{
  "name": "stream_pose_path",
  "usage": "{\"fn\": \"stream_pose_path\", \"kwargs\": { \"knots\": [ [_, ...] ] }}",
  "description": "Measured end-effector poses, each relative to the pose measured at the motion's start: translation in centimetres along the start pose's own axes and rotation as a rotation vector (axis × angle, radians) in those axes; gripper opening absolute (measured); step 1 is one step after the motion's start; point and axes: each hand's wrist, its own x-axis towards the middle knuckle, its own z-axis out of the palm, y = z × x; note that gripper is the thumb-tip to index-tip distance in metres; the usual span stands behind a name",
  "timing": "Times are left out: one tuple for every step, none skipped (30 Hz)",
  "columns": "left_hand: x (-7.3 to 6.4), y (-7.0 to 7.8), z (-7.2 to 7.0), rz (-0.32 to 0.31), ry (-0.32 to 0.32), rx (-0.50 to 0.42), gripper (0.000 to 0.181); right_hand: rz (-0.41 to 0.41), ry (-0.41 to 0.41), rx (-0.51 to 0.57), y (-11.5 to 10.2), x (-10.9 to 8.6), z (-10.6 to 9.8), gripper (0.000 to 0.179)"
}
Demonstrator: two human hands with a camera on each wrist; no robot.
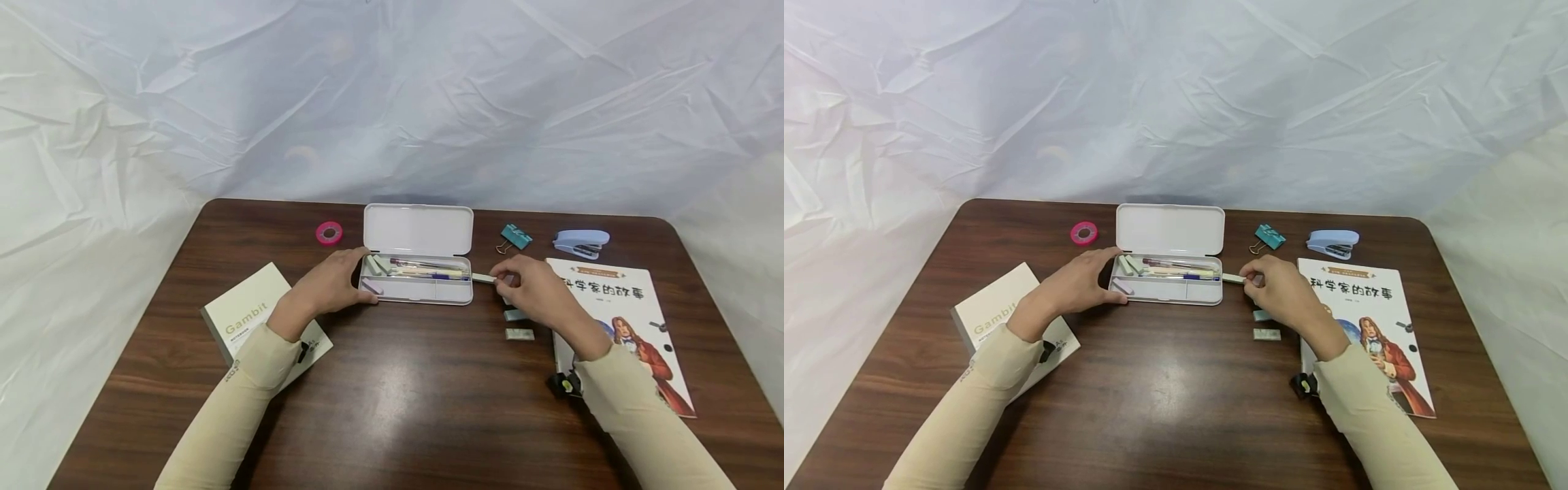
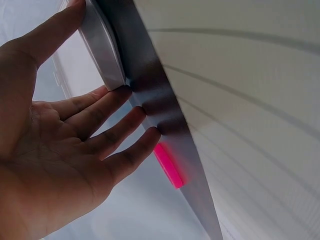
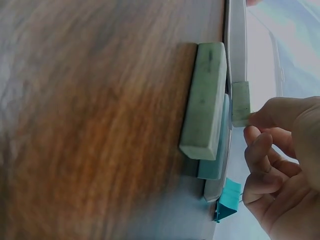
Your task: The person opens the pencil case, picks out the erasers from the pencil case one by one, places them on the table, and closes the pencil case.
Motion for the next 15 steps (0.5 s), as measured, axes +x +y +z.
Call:
{"fn": "stream_pose_path", "kwargs": {
  "knots": [
    [0.0, -0.02, 0.0, -0.001, 0.0, 0.0, 0.112, 0.0, -0.001, -0.003, -0.03, -0.01, 0.05, 0.022],
    [-0.01, -0.05, 0.02, 0.0, 0.0, -0.001, 0.112, 0.001, -0.003, -0.008, -0.06, -0.04, 0.08, 0.022],
    [-0.01, -0.08, 0.03, 0.0, 0.0, -0.002, 0.113, 0.002, -0.006, -0.012, -0.09, -0.07, 0.11, 0.022],
    [-0.02, -0.1, 0.03, 0.001, 0.0, -0.002, 0.113, 0.002, -0.009, -0.017, -0.11, -0.1, 0.14, 0.021],
    [-0.01, -0.12, 0.05, 0.001, 0.0, -0.003, 0.113, 0.002, -0.013, -0.022, -0.13, -0.13, 0.15, 0.021],
    [0.01, -0.14, 0.07, 0.001, 0.0, -0.005, 0.113, 0.002, -0.018, -0.026, -0.16, -0.17, 0.15, 0.021],
    [0.03, -0.16, 0.09, 0.001, 0.0, -0.004, 0.113, 0.003, -0.024, -0.029, -0.2, -0.2, 0.15, 0.021],
    [0.05, -0.17, 0.1, 0.001, 0.0, -0.002, 0.113, 0.004, -0.029, -0.033, -0.25, -0.24, 0.13, 0.021],
    [0.08, -0.18, 0.12, 0.0, 0.0, 0.0, 0.113, 0.005, -0.033, -0.037, -0.28, -0.27, 0.13, 0.021],
    [0.11, -0.19, 0.13, -0.001, -0.001, 0.003, 0.113, 0.006, -0.037, -0.042, -0.31, -0.3, 0.13, 0.021],
    [0.14, -0.21, 0.15, 0.0, 0.0, 0.003, 0.112, 0.007, -0.038, -0.047, -0.35, -0.33, 0.13, 0.021],
    [0.15, -0.21, 0.14, 0.0, 0.0, 0.004, 0.112, 0.008, -0.039, -0.052, -0.38, -0.33, 0.15, 0.021],
    [0.16, -0.21, 0.13, 0.001, 0.0, 0.004, 0.112, 0.009, -0.038, -0.056, -0.41, -0.34, 0.16, 0.021],
    [0.15, -0.2, 0.11, 0.002, 0.0, 0.004, 0.112, 0.011, -0.038, -0.06, -0.42, -0.35, 0.19, 0.02],
    [0.14, -0.17, 0.08, 0.002, -0.001, 0.001, 0.112, 0.011, -0.037, -0.063, -0.43, -0.36, 0.22, 0.02]
  ]
}}
